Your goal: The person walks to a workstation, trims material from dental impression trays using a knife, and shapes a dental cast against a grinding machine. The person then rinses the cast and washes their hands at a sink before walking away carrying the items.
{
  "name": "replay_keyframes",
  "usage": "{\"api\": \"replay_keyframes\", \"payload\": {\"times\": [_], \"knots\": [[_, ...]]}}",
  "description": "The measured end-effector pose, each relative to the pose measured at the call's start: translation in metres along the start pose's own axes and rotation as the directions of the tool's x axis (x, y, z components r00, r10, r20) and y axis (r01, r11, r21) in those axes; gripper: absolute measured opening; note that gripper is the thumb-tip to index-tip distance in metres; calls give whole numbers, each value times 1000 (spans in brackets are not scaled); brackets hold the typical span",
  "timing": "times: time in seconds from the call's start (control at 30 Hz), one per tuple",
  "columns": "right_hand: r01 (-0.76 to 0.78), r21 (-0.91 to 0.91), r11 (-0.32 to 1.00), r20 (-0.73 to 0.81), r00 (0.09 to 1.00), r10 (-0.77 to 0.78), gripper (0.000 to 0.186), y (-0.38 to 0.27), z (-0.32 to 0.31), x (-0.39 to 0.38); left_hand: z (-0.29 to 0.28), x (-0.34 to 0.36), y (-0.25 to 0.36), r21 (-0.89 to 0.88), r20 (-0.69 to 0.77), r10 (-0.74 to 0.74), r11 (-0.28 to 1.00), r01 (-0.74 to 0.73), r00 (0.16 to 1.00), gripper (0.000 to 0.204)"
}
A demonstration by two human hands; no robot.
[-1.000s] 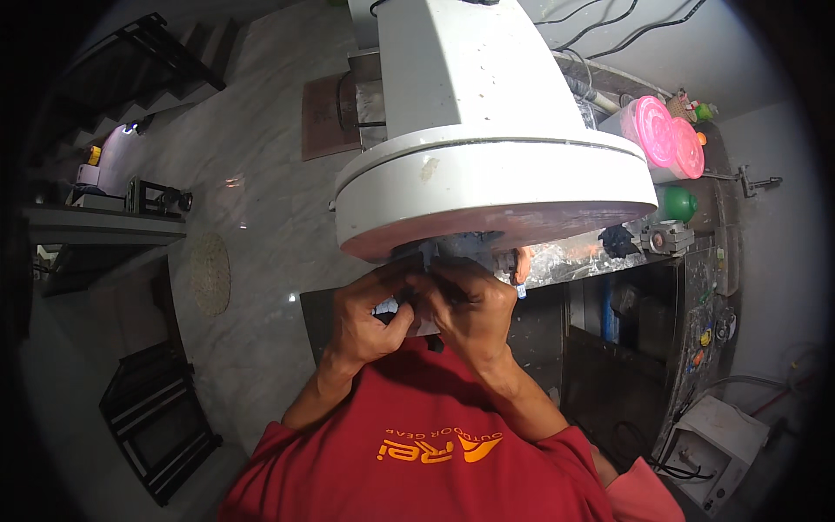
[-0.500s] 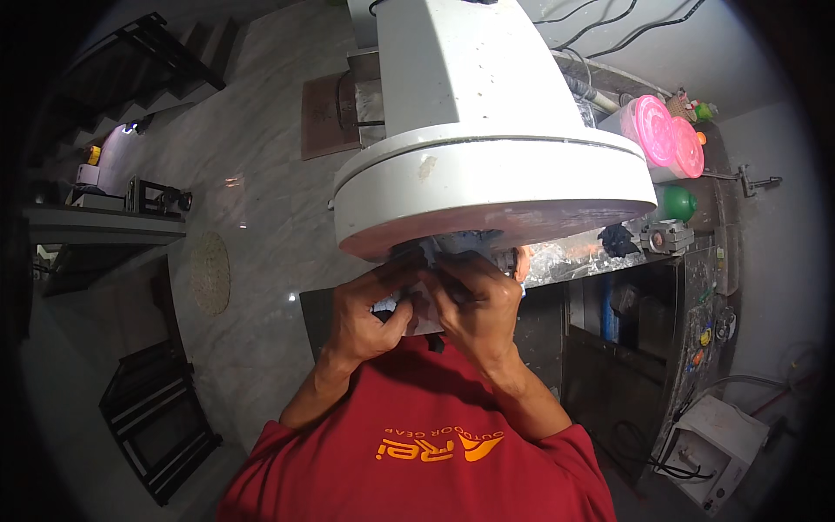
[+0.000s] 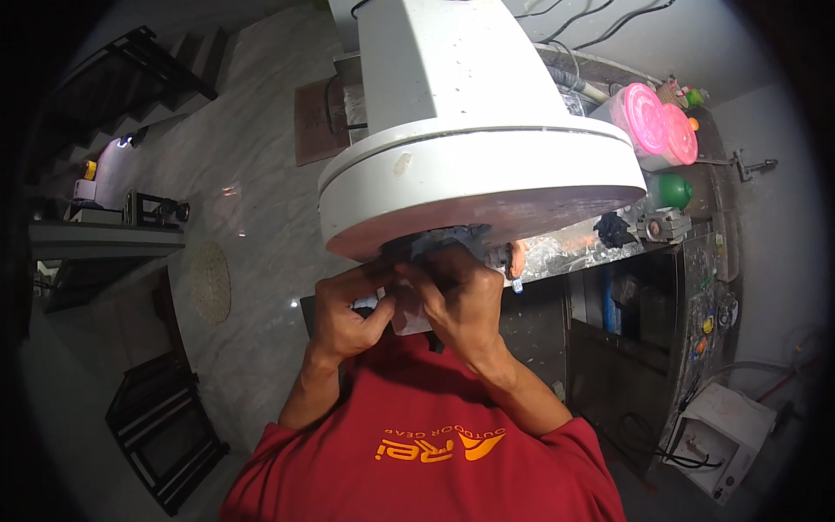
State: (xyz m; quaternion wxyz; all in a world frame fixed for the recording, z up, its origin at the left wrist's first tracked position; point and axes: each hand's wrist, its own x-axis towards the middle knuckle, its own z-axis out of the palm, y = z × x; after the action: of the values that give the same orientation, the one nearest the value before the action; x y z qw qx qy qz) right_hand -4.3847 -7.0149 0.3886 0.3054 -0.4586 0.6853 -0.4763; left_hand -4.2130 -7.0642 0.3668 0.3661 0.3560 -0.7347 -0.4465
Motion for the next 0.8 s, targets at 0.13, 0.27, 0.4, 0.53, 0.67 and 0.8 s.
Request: {"api": "replay_keyframes", "payload": {"times": [0.13,0.27,0.4,0.53,0.67,0.8], "knots": [[19,-11,1000,-21,1000,-20,14,-6,0,-2,-2,-7,-2,-80,-19,-13,997,12,1000,33],[121,-155,980,-6,992,-123,12,-9,-13,-2,-3,-9,-1,-112,-38,7,994,-12,999,35],[354,-353,866,3,926,-378,15,-1,-21,9,3,-4,3,-114,16,37,993,-35,999,39],[298,-307,904,-73,939,-335,18,8,-13,12,11,0,9,-15,39,68,998,-67,997,44],[326,-268,907,-126,921,-368,16,12,-10,14,13,2,12,-3,27,46,999,-46,999,45],[392,-329,859,-122,885,-450,16,13,-10,17,13,2,15,-27,20,-11,1000,11,1000,45]]}}
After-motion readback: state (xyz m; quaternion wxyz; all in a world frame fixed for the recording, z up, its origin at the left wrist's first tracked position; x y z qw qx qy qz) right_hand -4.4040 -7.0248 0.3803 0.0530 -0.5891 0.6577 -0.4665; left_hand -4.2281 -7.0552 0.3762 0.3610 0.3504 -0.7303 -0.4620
